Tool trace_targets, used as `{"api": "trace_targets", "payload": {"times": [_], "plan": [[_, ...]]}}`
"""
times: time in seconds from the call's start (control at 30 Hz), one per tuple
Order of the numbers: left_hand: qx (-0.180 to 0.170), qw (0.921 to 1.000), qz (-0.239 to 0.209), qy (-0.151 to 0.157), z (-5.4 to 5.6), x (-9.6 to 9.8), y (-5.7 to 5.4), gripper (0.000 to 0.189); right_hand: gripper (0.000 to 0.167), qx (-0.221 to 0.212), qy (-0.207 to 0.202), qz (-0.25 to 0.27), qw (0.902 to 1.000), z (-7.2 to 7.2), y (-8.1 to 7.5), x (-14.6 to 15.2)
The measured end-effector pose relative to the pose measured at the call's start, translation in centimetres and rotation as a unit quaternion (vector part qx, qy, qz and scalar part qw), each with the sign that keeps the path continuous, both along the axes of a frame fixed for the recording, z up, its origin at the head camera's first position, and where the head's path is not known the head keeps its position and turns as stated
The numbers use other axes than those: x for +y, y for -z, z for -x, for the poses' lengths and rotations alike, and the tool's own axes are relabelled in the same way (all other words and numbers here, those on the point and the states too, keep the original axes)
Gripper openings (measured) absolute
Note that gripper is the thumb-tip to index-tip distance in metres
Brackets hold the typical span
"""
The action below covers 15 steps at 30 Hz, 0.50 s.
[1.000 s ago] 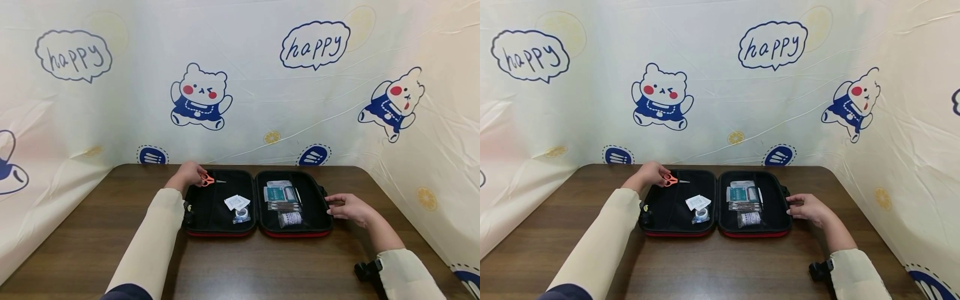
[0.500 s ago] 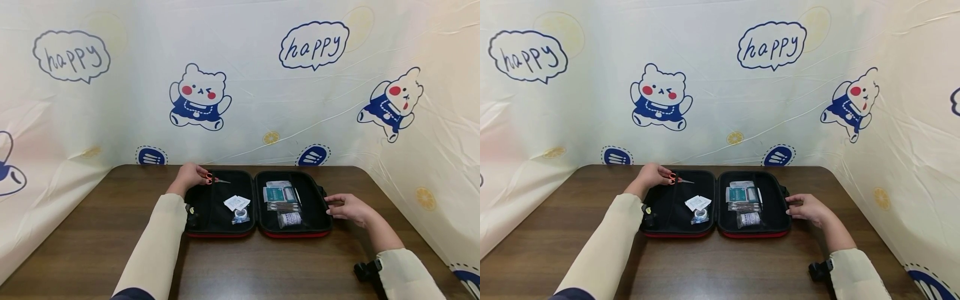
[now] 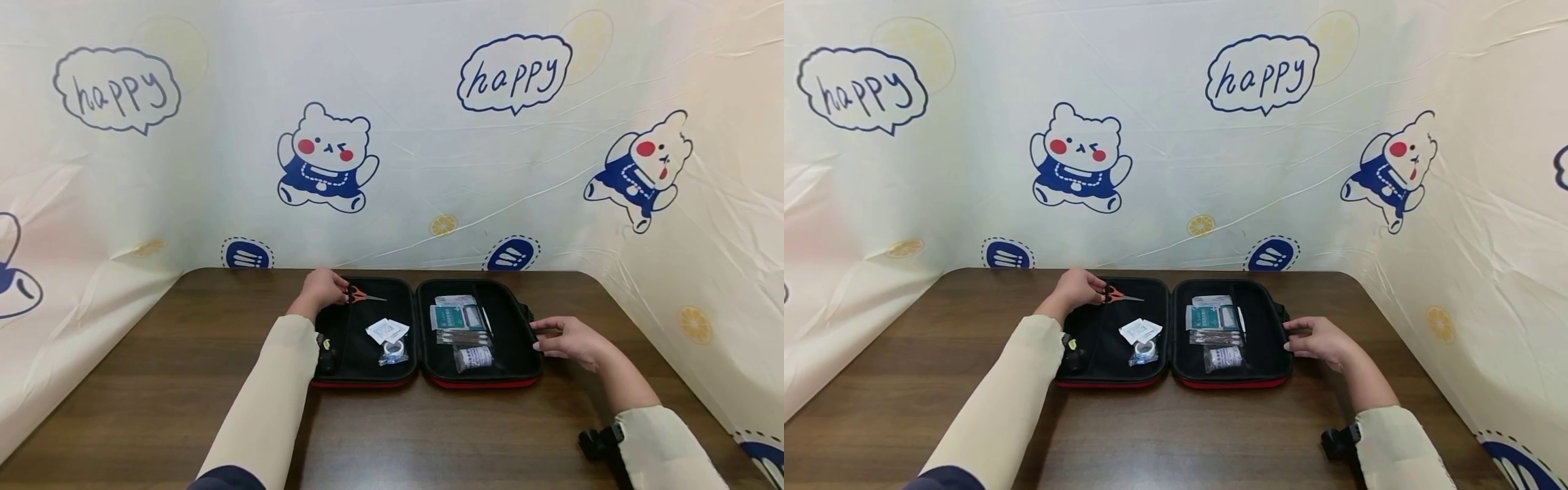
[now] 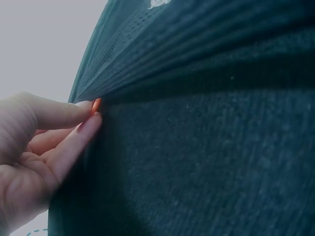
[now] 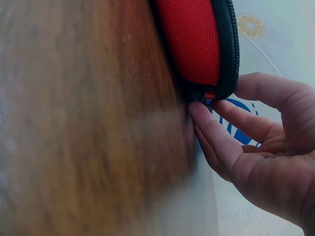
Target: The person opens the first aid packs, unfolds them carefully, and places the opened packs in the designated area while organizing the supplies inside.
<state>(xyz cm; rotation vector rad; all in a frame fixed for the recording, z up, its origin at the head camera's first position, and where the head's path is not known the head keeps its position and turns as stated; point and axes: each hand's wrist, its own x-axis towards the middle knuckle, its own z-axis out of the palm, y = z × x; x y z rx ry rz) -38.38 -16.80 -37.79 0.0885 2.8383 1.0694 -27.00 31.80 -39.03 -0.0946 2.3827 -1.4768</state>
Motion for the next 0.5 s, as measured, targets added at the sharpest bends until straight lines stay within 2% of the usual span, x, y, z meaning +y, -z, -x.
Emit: {"api": "trace_targets", "payload": {"times": [0.23, 0.5], "plan": [[-0.01, 0.9984, -0.049, -0.024, -0.2, 0.45, 0.17, 0.029, 0.058, -0.002, 0.0, -0.003, 1.0, 0.04, -0.02, 0.03], [-0.017, 0.9983, -0.056, -0.007, -0.34, 0.06, -0.03, 0.037, 0.058, -0.001, -0.001, -0.002, 1.0, 0.05, 0.01, -0.03]]}}
